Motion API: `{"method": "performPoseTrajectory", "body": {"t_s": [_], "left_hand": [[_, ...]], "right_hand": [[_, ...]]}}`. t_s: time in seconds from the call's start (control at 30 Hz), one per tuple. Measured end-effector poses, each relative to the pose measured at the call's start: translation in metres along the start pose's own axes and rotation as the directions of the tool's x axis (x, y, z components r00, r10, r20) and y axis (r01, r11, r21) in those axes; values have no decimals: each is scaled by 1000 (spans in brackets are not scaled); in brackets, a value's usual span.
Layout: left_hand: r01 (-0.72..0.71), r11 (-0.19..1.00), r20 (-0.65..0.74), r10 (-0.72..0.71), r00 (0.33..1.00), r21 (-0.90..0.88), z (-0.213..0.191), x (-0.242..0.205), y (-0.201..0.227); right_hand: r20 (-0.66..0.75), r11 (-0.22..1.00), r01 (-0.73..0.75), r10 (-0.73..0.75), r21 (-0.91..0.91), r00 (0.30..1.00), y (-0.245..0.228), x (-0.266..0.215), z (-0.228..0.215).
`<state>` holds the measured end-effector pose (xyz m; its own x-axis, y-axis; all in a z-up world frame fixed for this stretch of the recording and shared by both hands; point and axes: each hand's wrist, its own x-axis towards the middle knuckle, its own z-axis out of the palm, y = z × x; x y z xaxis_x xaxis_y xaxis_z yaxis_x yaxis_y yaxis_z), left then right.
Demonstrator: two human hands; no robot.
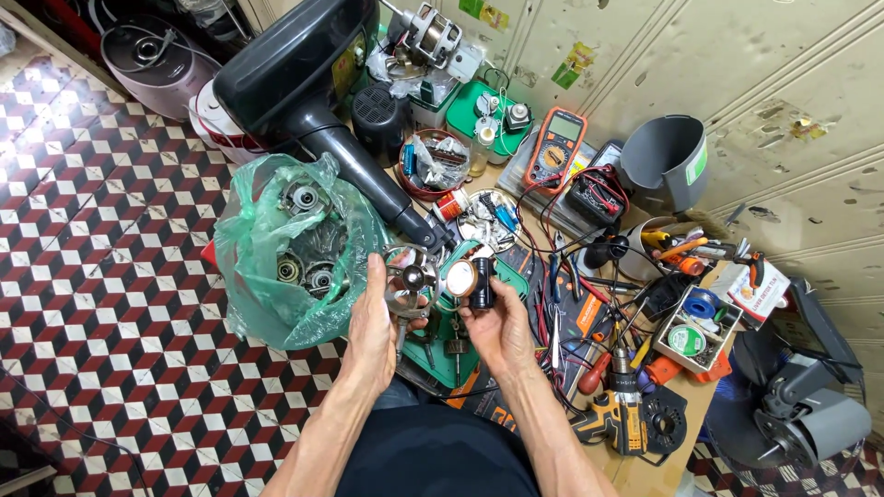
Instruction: The recorder is inspecting and identifying various disassembled components of an electric fan, including the motor housing and internal gears.
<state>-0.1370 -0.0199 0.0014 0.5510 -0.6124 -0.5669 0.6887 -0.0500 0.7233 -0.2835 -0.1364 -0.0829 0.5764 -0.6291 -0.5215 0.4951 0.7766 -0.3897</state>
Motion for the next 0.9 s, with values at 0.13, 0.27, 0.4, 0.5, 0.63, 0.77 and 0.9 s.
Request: {"method": "performPoseTrajectory", "body": {"t_s": [0.13, 0.27, 0.4, 0.5, 0.63, 0.77, 0.9], "left_hand": [[-22, 1000, -6, 22, 1000, 19, 1, -2, 3], [-18, 998, -36, 20, 999, 55, -1, -1, 2], [-32, 999, -36, 34, 999, 36, -3, 1, -3], [-37, 998, -40, 39, 998, 47, -4, 1, -4], [-23, 1000, -37, 24, 999, 15, -1, 1, -3], [-9, 1000, -46, 10, 999, 28, -4, 3, -6], [-35, 999, -25, 35, 999, 14, -5, 2, -6]], "right_hand": [[29, 1000, -2, 2, 9, 1000, 1, 0, 0], [26, 1000, -4, 4, 6, 1000, 0, -1, 4], [20, 1000, 5, -5, 2, 1000, -2, -2, 6], [17, 1000, 6, -6, -7, 1000, -3, -3, 6], [-7, 1000, 5, -5, -17, 1000, -2, -3, 1], [1, 1000, -10, 10, -1, 1000, 0, -2, -3], [22, 998, -42, 41, 36, 999, 2, 1, -3]]}}
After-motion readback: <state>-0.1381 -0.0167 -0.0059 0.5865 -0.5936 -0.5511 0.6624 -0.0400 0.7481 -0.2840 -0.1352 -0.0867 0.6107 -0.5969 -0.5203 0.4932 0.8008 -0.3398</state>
